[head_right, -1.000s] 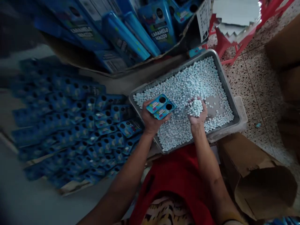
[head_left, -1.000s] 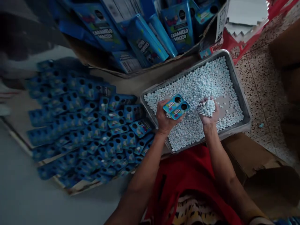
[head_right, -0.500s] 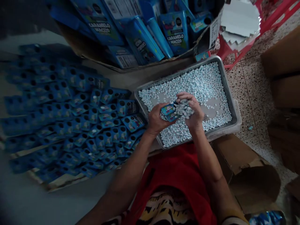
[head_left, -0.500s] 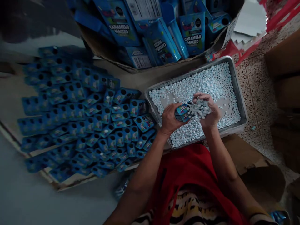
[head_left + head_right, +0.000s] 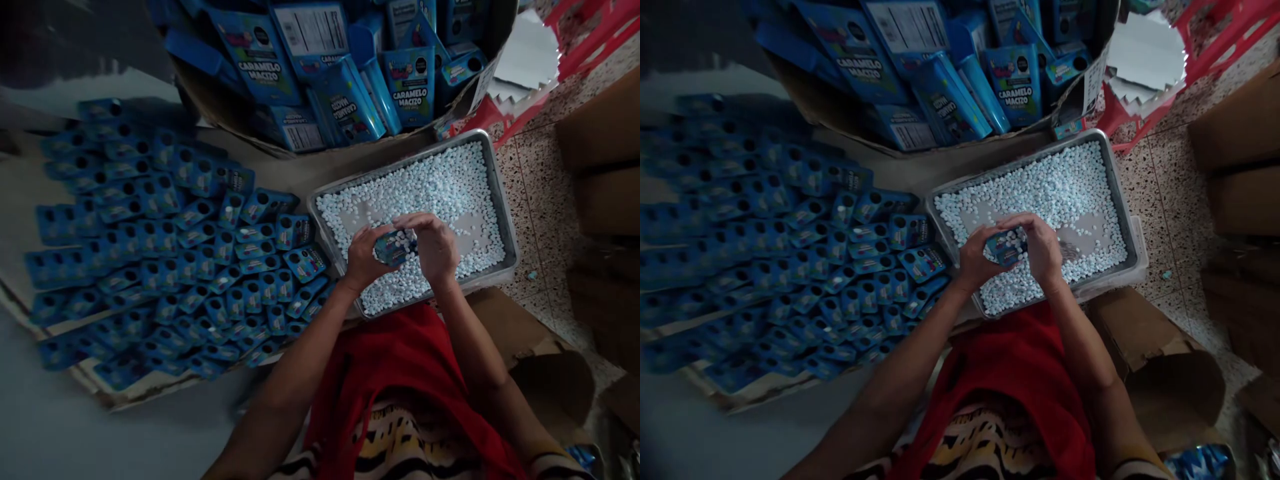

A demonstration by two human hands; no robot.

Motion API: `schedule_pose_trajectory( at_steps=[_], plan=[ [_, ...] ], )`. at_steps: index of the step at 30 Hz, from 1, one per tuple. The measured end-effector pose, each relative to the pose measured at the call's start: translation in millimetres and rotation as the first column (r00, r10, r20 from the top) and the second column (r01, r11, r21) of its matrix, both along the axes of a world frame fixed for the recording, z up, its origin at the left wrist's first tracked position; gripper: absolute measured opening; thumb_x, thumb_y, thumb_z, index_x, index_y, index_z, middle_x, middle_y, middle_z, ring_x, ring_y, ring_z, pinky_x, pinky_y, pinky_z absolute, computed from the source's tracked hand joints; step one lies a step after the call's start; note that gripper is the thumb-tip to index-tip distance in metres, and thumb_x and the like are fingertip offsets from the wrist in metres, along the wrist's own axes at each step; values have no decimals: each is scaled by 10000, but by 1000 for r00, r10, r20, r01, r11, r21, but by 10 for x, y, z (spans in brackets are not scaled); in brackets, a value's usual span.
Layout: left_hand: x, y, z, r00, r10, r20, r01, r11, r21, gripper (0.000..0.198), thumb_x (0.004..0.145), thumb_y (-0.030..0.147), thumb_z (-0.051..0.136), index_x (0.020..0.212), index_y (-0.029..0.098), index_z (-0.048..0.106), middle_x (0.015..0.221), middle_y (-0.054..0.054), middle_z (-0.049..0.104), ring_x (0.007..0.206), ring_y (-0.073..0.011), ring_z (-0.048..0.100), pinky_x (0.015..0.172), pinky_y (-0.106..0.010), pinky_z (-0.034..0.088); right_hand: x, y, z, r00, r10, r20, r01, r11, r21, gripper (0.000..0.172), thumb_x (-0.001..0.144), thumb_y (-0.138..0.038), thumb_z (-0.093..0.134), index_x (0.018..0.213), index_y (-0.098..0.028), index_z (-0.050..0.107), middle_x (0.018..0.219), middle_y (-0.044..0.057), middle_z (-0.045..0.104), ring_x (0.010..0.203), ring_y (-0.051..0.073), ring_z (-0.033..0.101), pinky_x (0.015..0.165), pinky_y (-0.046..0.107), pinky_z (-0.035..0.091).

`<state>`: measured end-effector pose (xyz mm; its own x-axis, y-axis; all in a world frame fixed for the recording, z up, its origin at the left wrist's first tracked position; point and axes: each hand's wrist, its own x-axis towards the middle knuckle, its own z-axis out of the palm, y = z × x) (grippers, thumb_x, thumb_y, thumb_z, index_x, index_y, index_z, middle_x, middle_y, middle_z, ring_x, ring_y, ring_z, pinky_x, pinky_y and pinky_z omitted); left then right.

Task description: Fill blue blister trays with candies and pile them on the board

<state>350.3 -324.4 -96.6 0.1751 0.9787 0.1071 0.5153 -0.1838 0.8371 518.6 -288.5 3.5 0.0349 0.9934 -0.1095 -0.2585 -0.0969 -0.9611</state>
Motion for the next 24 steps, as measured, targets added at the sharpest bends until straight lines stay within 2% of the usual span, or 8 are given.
schedule_pose_trajectory(
  at_steps=[4, 7, 9, 12, 14, 18, 21, 24],
  plan=[
    [-107, 63, -62, 987, 55, 150, -39, 994, -105, 804, 685, 517, 990, 1360, 234, 658, 1325, -107, 781, 1197, -314, 776, 1095, -491, 619, 584, 110, -320, 926, -89, 366, 86, 996, 25, 559, 1039, -718, 405, 1049, -290, 765, 1236, 69, 766, 1317, 284, 686, 1197, 537, 497],
    [-234, 216, -260, 957, 53, 284, 6, 979, -202, 886, 644, 575, 1005, 1381, 231, 654, 1393, -126, 751, 1266, -324, 754, 1136, -512, 608, 1158, 318, -740, 538, -140, 832, 127, 988, 84, 600, 1041, -720, 404, 1255, -275, 744, 1543, 104, 624, 1516, 304, 524, 1311, 591, 352],
    [-287, 371, -446, 929, 65, 363, 24, 972, -235, 981, 600, 595, 1021, 1425, 231, 634, 1494, -151, 688, 1391, -343, 685, 1209, -541, 560, 1380, 459, -1010, 273, -61, 960, 78, 996, 41, 658, 1052, -705, 389, 1434, -248, 670, 1689, 139, 489, 1614, 332, 390, 1335, 635, 280],
    [-238, 606, -683, 890, 31, 455, 103, 958, -267, 1142, 504, 600, 1057, 1490, 247, 601, 1613, -169, 587, 1504, -370, 590, 1243, -579, 529, 1340, 581, -1292, 95, 11, 995, 76, 997, -18, 650, 1078, -628, 390, 1581, -248, 550, 1763, 141, 386, 1671, 351, 270, 1330, 681, 245],
    [-114, 716, -767, 860, -8, 511, 187, 936, -299, 1173, 503, 600, 1055, 1520, 253, 583, 1652, -171, 551, 1510, -386, 581, 1214, -601, 549, 1140, 584, -1387, 152, -11, 988, 80, 997, -1, 608, 1078, -586, 410, 1559, -251, 573, 1729, 137, 434, 1648, 347, 317, 1331, 675, 250],
    [198, 791, -774, 823, -79, 563, 315, 888, -335, 1166, 531, 591, 1040, 1544, 256, 569, 1626, -164, 587, 1483, -398, 606, 1225, -607, 526, 718, 461, -1423, 471, -85, 878, 77, 995, 55, 459, 1045, -545, 484, 1339, -282, 720, 1510, 91, 652, 1496, 289, 530, 1316, 581, 346],
    [318, 752, -635, 818, -161, 552, 405, 843, -354, 1159, 532, 563, 1046, 1527, 201, 574, 1500, -177, 685, 1374, -384, 686, 1194, -569, 549, 552, 344, -1387, 721, -200, 663, 242, 970, 29, 343, 1010, -516, 549, 1069, -281, 791, 1241, 59, 777, 1266, 248, 681, 1201, 470, 487],
    [248, 634, -362, 825, -285, 488, 455, 847, -275, 1041, 563, 515, 1048, 1453, 192, 616, 1534, -185, 649, 1414, -381, 649, 1209, -544, 533, 494, 258, -1335, 888, -301, 348, 383, 903, -197, 266, 953, -478, 650, 879, -251, 768, 944, 23, 783, 975, 194, 722, 987, 350, 585]
  ],
)
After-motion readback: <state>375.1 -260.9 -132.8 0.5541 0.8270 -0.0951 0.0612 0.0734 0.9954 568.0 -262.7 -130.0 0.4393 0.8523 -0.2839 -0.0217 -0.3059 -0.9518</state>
